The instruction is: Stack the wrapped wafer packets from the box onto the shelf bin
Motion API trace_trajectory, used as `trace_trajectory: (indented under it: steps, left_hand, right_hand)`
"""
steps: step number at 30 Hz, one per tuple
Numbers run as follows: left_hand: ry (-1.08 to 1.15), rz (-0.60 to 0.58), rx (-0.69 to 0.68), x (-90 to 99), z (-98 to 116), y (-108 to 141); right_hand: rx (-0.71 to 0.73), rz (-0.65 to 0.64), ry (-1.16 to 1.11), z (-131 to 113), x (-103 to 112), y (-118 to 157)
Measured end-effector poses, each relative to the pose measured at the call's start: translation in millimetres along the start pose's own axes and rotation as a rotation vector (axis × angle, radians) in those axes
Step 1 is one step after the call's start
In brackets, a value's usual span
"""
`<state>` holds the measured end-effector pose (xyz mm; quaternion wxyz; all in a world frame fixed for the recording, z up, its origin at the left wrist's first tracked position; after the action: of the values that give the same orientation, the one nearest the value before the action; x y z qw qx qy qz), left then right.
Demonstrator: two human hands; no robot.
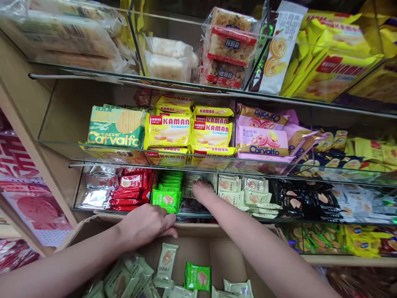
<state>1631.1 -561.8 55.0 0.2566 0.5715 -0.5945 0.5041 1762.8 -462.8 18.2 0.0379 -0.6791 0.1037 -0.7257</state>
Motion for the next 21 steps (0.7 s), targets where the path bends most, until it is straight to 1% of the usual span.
trace_trajectory:
  steps: [2, 5, 7, 9, 10, 12, 13, 15, 16, 17, 18, 19, 20, 21]
  left_hand:
    - [0.051, 0.025, 0.002, 4.4, 0.8, -1.3]
    - [0.054, 0.010, 0.034, 1.8, 1.4, 0.4]
    - [0.022, -0.016, 0.051, -3.0, 2.8, 2.7]
    - [-0.017, -0.041, 0.072, -7.7, 3.2, 5.4]
    - [-0.031, -0.046, 0.080, -9.4, 3.1, 6.8]
    - [-0.041, -0.031, 0.098, -10.7, 1.9, 9.4]
    - [-0.031, -0.012, 0.103, -10.6, 1.4, 10.7]
    - [-0.003, 0.025, 0.114, -10.1, 0.0, 13.2]
    - [0.005, 0.036, 0.121, -10.1, -0.7, 14.4]
    - [0.008, 0.043, 0.132, -10.0, -1.3, 15.4]
    - [0.009, 0.047, 0.141, -9.7, -1.3, 16.1]
    - [0.010, 0.049, 0.153, -9.1, -1.0, 16.6]
    - [0.014, 0.049, 0.161, -8.1, 0.2, 16.9]
    - [0.019, 0.046, 0.168, -7.1, 1.9, 17.1]
  right_hand:
    - [0.003, -0.003, -0.004, 0.5, -0.6, 0.4]
    - [0.001, 0.024, -0.010, -1.5, 3.6, 0.1]
    - [0.008, 0.073, -0.021, -5.7, 15.9, 3.8]
    - [0.039, 0.150, -0.043, -13.2, 38.8, 16.4]
    - [0.063, 0.194, -0.059, -18.0, 52.9, 27.4]
    - [0.138, 0.273, -0.100, -31.0, 79.3, 59.0]
    - [0.190, 0.294, -0.128, -39.5, 87.6, 78.4]
    - [0.363, 0.308, -0.223, -64.3, 88.8, 121.2]
    - [0.453, 0.247, -0.269, -78.4, 75.3, 141.8]
    - [0.542, 0.141, -0.291, -92.9, 51.9, 161.3]
    - [0.581, -0.010, -0.301, -103.8, 19.2, 178.0]
    - [0.517, -0.145, -0.329, -106.8, -16.2, 188.9]
    - [0.294, -0.193, -0.364, -96.6, -48.9, 191.3]
    - [0.131, -0.246, -0.436, -90.6, -80.9, 197.2]
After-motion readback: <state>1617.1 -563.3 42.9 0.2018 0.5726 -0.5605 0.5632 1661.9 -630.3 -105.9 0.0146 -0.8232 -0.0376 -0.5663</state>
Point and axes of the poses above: each hand's wrist, its own y-axis away from the middle knuckle, its own x-axis out of the back of the hand, z = x × y, the point moved 9 cm from there along -y, towards the middle knuckle, and after that the axes turned 10 degrees about z, right-handed, at the moved point
